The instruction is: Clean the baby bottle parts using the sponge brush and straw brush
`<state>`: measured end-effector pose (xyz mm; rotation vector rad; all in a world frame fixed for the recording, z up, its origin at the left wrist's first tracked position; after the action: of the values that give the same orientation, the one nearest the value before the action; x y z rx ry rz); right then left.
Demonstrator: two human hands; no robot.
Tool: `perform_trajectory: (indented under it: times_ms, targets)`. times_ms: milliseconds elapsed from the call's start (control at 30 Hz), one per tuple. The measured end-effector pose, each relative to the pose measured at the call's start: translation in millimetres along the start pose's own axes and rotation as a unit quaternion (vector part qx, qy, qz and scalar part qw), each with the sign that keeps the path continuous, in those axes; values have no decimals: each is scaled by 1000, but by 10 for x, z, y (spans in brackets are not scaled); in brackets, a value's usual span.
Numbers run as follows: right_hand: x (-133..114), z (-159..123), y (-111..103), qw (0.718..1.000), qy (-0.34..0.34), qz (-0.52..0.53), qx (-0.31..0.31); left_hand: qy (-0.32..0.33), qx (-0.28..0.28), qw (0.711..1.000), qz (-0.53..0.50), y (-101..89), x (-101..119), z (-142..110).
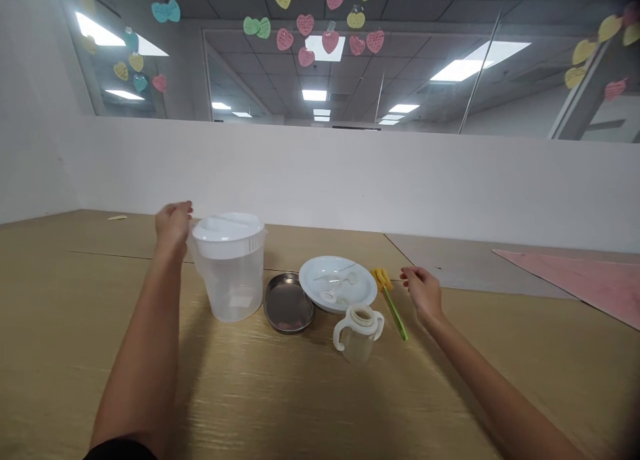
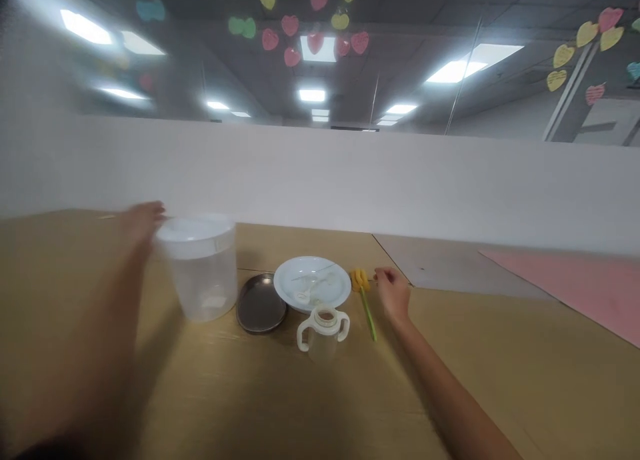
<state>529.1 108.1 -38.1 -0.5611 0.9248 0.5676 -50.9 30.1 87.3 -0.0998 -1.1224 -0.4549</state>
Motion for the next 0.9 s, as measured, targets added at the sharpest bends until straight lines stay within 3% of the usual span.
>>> perform_trajectory:
  times_ms: [67,100,167,267,333,367,467,533,600,767,900]
  targets:
    - [172,-121,40,1000,1,-17,-14,25,86,996,-17,-213,244,10]
    - [231,-191,78,999,0,-27,-23,81,143,985,-52,-351,474,-57]
    - [284,-346,195,998,-10,-43,-51,207,177,951,-145,-477,965,-366]
    - [241,-565,368,993,-46,-58,-95,370,97,901,-207,-355,1554,-1128]
    - [161,-672,443,985,-96,-80,-117,480,-4,867,-137,-56,1787,-1755]
    - [124,-711,467,979,-124,-98,-126,540,-53,835,-93,112,1832,-2087]
    - [92,-756,498,962,-177,-157,-135,601,-252,753,88,773,1537,-2792]
    - [123,-740,487,959,-171,-185,-132,572,-363,710,189,1113,1144,-3013]
    - [146,-730,479,954,-155,-221,-134,537,-434,680,249,1325,771,-3113]
    - [131,-780,492,916,-132,-340,-168,431,-499,691,296,1604,90,-3076]
    - [155,-828,560,901,-133,-350,-219,389,-539,682,307,1691,-226,-3114]
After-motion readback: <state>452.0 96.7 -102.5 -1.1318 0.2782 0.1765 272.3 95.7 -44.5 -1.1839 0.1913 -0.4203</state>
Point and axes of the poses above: each hand's wrist, its own z-axis towards the middle knuckle, its own y-axis out of the palm, x = y × z, the point moved 10 cm from there along z, towards the middle knuckle, and after that the axes turned 11 degrees about x, right-handed, at the moved point
